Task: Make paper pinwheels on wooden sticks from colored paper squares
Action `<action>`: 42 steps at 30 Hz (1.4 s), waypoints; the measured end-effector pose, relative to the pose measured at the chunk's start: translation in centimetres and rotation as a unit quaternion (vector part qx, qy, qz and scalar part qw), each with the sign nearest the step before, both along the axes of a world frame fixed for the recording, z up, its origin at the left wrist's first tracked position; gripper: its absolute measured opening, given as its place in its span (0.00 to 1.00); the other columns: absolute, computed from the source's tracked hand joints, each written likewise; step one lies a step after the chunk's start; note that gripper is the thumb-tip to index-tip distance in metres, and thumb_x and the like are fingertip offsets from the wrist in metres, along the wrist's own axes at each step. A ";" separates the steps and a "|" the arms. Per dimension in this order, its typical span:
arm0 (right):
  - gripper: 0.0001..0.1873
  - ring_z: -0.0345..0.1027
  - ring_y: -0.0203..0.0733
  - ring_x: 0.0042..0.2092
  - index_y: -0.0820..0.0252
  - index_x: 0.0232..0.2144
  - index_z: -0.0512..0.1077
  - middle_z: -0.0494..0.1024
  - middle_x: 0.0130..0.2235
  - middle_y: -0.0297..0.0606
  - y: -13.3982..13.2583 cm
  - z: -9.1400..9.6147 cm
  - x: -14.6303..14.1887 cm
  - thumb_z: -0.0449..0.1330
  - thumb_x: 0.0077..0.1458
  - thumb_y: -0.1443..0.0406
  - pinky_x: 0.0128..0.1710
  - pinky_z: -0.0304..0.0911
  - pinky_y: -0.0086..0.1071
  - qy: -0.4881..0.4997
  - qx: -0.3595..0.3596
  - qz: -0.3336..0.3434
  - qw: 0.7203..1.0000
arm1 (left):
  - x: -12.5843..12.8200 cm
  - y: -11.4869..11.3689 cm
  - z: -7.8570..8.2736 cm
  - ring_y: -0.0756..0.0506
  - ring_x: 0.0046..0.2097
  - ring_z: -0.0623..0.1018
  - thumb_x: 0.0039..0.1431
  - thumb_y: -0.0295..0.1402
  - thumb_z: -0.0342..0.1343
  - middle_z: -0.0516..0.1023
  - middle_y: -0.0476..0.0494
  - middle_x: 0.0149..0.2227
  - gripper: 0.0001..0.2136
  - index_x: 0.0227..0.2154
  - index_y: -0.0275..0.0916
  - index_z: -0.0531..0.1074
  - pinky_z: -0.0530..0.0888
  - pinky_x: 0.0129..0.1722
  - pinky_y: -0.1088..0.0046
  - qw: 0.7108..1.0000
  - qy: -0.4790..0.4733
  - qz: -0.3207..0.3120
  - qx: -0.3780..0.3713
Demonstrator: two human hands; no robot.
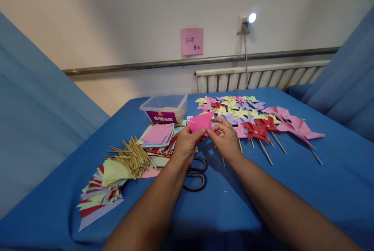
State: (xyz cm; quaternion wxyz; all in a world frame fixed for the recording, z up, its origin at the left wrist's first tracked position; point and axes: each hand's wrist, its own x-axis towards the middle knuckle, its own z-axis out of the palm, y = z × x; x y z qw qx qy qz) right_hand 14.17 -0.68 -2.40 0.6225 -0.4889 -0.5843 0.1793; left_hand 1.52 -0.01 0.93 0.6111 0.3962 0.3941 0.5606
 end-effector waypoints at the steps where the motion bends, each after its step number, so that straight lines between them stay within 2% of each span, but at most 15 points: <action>1: 0.11 0.68 0.49 0.50 0.55 0.20 0.71 0.76 0.46 0.42 0.0 0.0 0.0 0.63 0.52 0.59 0.53 0.60 0.45 0.000 -0.002 0.000 1.000 | 0.0 0.0 0.0 0.52 0.26 0.73 0.35 0.32 0.71 0.81 0.45 0.29 0.17 0.33 0.33 0.79 0.68 0.29 0.76 1.000 0.000 0.000 0.000; 9: 0.12 0.69 0.49 0.50 0.56 0.21 0.70 0.76 0.46 0.43 0.0 -0.1 -0.2 0.63 0.51 0.59 0.53 0.61 0.45 0.010 -0.013 0.014 1.000 | 0.1 0.0 -0.1 0.52 0.27 0.73 0.36 0.31 0.70 0.80 0.47 0.29 0.16 0.33 0.34 0.79 0.69 0.32 0.76 1.000 0.007 0.007 0.016; 11: 0.09 0.68 0.49 0.53 0.56 0.27 0.71 0.74 0.49 0.45 0.0 -0.1 -0.2 0.64 0.49 0.59 0.54 0.61 0.46 0.049 -0.018 0.012 0.999 | -0.1 0.3 -0.4 0.51 0.28 0.74 0.35 0.31 0.70 0.80 0.47 0.29 0.16 0.32 0.34 0.78 0.70 0.32 0.75 0.999 0.028 0.019 0.014; 14: 0.23 0.66 0.50 0.55 0.56 0.44 0.68 0.70 0.55 0.47 0.3 0.3 0.5 0.66 0.46 0.57 0.53 0.61 0.47 0.139 -0.039 -0.010 0.989 | -0.8 0.7 -0.7 0.49 0.29 0.75 0.36 0.31 0.68 0.80 0.45 0.31 0.17 0.34 0.33 0.78 0.71 0.32 0.73 0.996 0.083 0.020 0.003; 16: 0.30 0.66 0.50 0.55 0.54 0.49 0.64 0.70 0.56 0.47 0.5 0.8 1.2 0.67 0.45 0.56 0.54 0.60 0.48 0.173 -0.053 -0.012 0.983 | -1.3 0.8 -0.7 0.48 0.29 0.75 0.38 0.31 0.67 0.80 0.45 0.31 0.17 0.35 0.33 0.78 0.71 0.32 0.72 0.992 0.129 -0.004 0.012; 19: 0.28 0.69 0.49 0.52 0.56 0.47 0.66 0.76 0.48 0.45 0.7 1.5 2.3 0.68 0.43 0.56 0.53 0.61 0.47 0.180 -0.081 0.055 0.979 | -1.8 0.8 -0.2 0.47 0.30 0.75 0.39 0.30 0.65 0.80 0.46 0.31 0.15 0.34 0.34 0.78 0.71 0.32 0.72 0.974 0.216 -0.046 0.050; 23: 0.28 0.73 0.45 0.38 0.57 0.45 0.67 0.77 0.35 0.36 0.6 1.5 2.6 0.69 0.41 0.59 0.40 0.67 0.41 0.136 -0.154 0.176 0.963 | -2.1 0.5 0.6 0.46 0.33 0.75 0.41 0.30 0.62 0.80 0.46 0.34 0.15 0.36 0.35 0.78 0.69 0.33 0.73 0.927 0.351 -0.073 0.111; 26: 0.26 0.71 0.42 0.32 0.55 0.44 0.68 0.76 0.32 0.32 0.4 1.0 2.3 0.68 0.40 0.61 0.33 0.66 0.36 0.104 -0.190 0.205 0.955 | -2.1 0.2 1.3 0.46 0.34 0.75 0.43 0.30 0.60 0.80 0.46 0.34 0.15 0.37 0.35 0.78 0.68 0.31 0.74 0.897 0.407 -0.091 0.146; 30: 0.19 0.71 0.40 0.35 0.56 0.37 0.70 0.76 0.35 0.32 0.6 0.4 1.9 0.68 0.40 0.64 0.36 0.66 0.35 0.097 -0.171 0.215 0.957 | -2.0 0.0 1.6 0.45 0.33 0.74 0.42 0.32 0.62 0.80 0.46 0.34 0.14 0.35 0.35 0.77 0.67 0.31 0.73 0.883 0.439 -0.067 0.154; 32: 0.17 0.71 0.40 0.35 0.57 0.34 0.71 0.76 0.34 0.32 0.7 0.1 1.6 0.69 0.39 0.63 0.36 0.66 0.34 0.119 -0.159 0.195 0.960 | -1.8 0.1 1.4 0.45 0.33 0.74 0.41 0.31 0.63 0.79 0.46 0.33 0.13 0.34 0.36 0.77 0.67 0.32 0.73 0.890 0.427 -0.037 0.156; 34: 0.17 0.71 0.40 0.34 0.57 0.32 0.71 0.77 0.33 0.32 0.7 -0.1 1.1 0.70 0.38 0.62 0.35 0.66 0.34 0.177 -0.167 0.167 0.955 | -1.6 0.3 0.8 0.46 0.33 0.74 0.40 0.30 0.64 0.79 0.46 0.33 0.14 0.34 0.36 0.77 0.68 0.34 0.72 0.919 0.368 -0.001 0.140; 36: 0.19 0.71 0.40 0.32 0.58 0.34 0.71 0.78 0.33 0.33 0.7 -0.5 0.6 0.71 0.38 0.60 0.34 0.67 0.35 0.260 -0.182 0.154 0.936 | -1.2 0.4 0.2 0.46 0.33 0.74 0.38 0.31 0.66 0.79 0.46 0.33 0.16 0.35 0.35 0.76 0.69 0.35 0.72 0.966 0.244 0.015 0.081; 37: 0.20 0.72 0.40 0.31 0.58 0.35 0.71 0.78 0.33 0.33 0.7 -0.7 0.3 0.71 0.39 0.60 0.33 0.68 0.35 0.301 -0.186 0.154 0.923 | -1.0 0.5 -0.1 0.47 0.32 0.74 0.39 0.32 0.66 0.78 0.45 0.32 0.16 0.34 0.35 0.76 0.70 0.35 0.71 0.985 0.167 -0.003 0.038; 39: 0.22 0.73 0.41 0.30 0.58 0.38 0.71 0.79 0.33 0.34 0.7 -1.0 0.0 0.71 0.39 0.59 0.33 0.69 0.36 0.356 -0.184 0.154 0.903 | -0.7 0.4 -0.5 0.48 0.30 0.74 0.39 0.33 0.67 0.77 0.46 0.29 0.15 0.32 0.35 0.75 0.70 0.33 0.72 0.997 0.051 -0.045 -0.043; 42: 0.23 0.73 0.41 0.30 0.58 0.39 0.72 0.80 0.33 0.34 0.9 -1.4 -0.2 0.71 0.39 0.59 0.32 0.69 0.36 0.362 -0.170 0.129 0.907 | -0.5 0.3 -0.7 0.50 0.27 0.73 0.36 0.31 0.69 0.75 0.49 0.25 0.14 0.27 0.35 0.72 0.69 0.30 0.74 0.994 -0.002 -0.061 -0.088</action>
